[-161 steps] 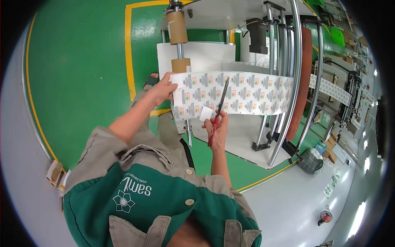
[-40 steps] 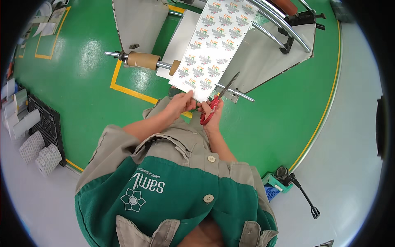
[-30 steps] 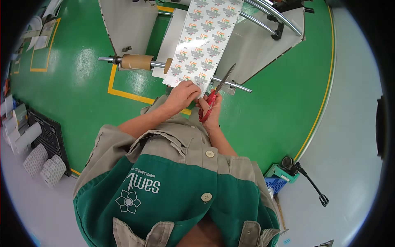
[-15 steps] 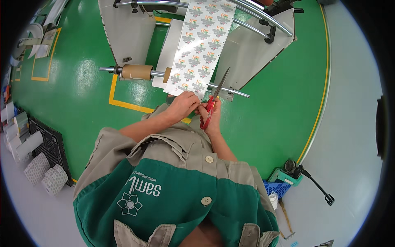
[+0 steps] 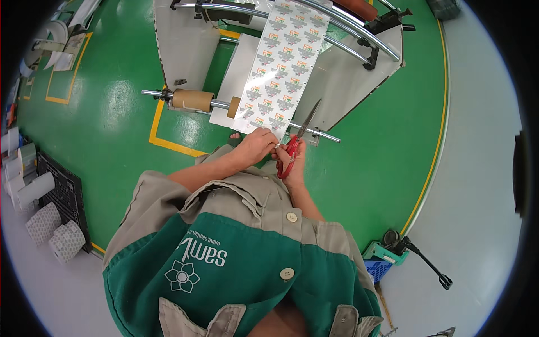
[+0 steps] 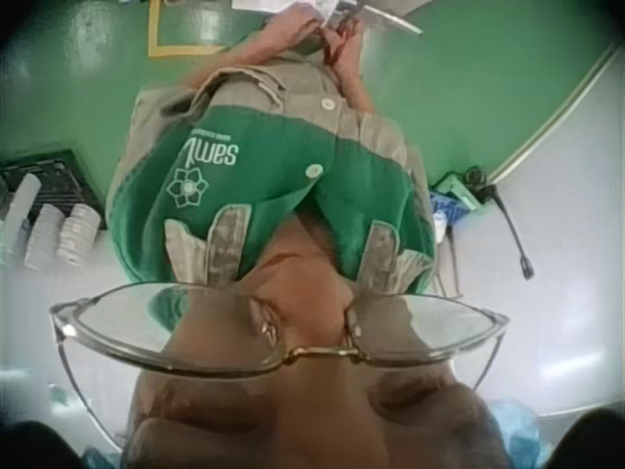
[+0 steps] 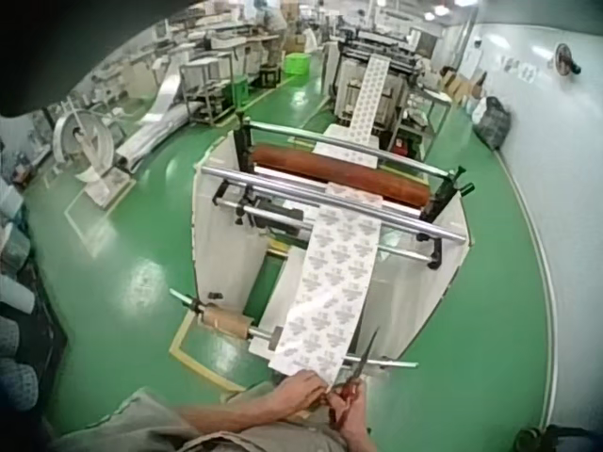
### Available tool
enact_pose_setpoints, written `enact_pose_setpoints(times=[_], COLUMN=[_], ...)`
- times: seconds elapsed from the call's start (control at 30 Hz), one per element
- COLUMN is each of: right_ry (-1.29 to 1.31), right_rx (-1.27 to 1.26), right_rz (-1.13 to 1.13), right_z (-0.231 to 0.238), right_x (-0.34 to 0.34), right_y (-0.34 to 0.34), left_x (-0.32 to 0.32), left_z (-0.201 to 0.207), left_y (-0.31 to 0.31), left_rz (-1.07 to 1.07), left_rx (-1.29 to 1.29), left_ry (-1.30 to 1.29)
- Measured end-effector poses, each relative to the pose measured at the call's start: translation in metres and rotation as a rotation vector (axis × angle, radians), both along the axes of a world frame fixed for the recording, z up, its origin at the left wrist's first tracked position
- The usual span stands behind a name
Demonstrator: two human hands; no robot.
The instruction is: The person operates a label printing machine and uses red-handled scissors to cut individual labels from a continuous roll. They handle the label roll, a metal plate, and a roll of white paper, cutting specific sections and placing them on a stand.
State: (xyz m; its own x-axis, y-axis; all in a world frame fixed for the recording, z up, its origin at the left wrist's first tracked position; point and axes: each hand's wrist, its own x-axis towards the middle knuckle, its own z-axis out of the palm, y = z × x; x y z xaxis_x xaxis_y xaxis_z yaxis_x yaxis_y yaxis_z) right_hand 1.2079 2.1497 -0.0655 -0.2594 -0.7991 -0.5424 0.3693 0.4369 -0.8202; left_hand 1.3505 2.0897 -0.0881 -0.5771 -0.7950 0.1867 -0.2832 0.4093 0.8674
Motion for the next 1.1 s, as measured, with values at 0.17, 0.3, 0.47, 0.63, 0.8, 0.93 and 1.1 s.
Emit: enact_pose_setpoints(times=[0.17, 0.3, 0.47, 0.63, 0.8, 0.93, 1.1], right_ry=[-0.012, -0.01, -0.039, -0.022, -0.038, -0.014, -0.038], right_rx=[-0.054, -0.074, -0.017, -0.013, -0.021, -0.011, -0.035], right_rz=[0.017, 0.017, 0.033, 0.072, 0.062, 0.068, 0.059], right_z=[-0.003, -0.002, 0.0, 0.0, -0.001, -0.001, -0.002], right_x=[-0.004, -0.005, -0.01, -0.015, -0.018, -0.019, -0.019], right_y=[0.002, 0.001, 0.003, 0.001, 0.0, 0.0, 0.002], left_x=[-0.001, -0.003, -0.005, -0.01, -0.009, -0.014, -0.015], left_z=[0.004, 0.009, 0.003, 0.003, 0.008, 0.005, -0.007], left_y=[-0.001, -0.001, -0.006, -0.002, -0.002, -0.001, -0.003], left_rz=[0.0, 0.014, -0.112, 0.019, -0.029, -0.026, 0.146], left_rx=[0.018, 0.028, -0.104, 0.159, -0.026, -0.121, -0.063], left_ry=[-0.019, -0.035, -0.055, -0.031, -0.12, -0.204, -0.205])
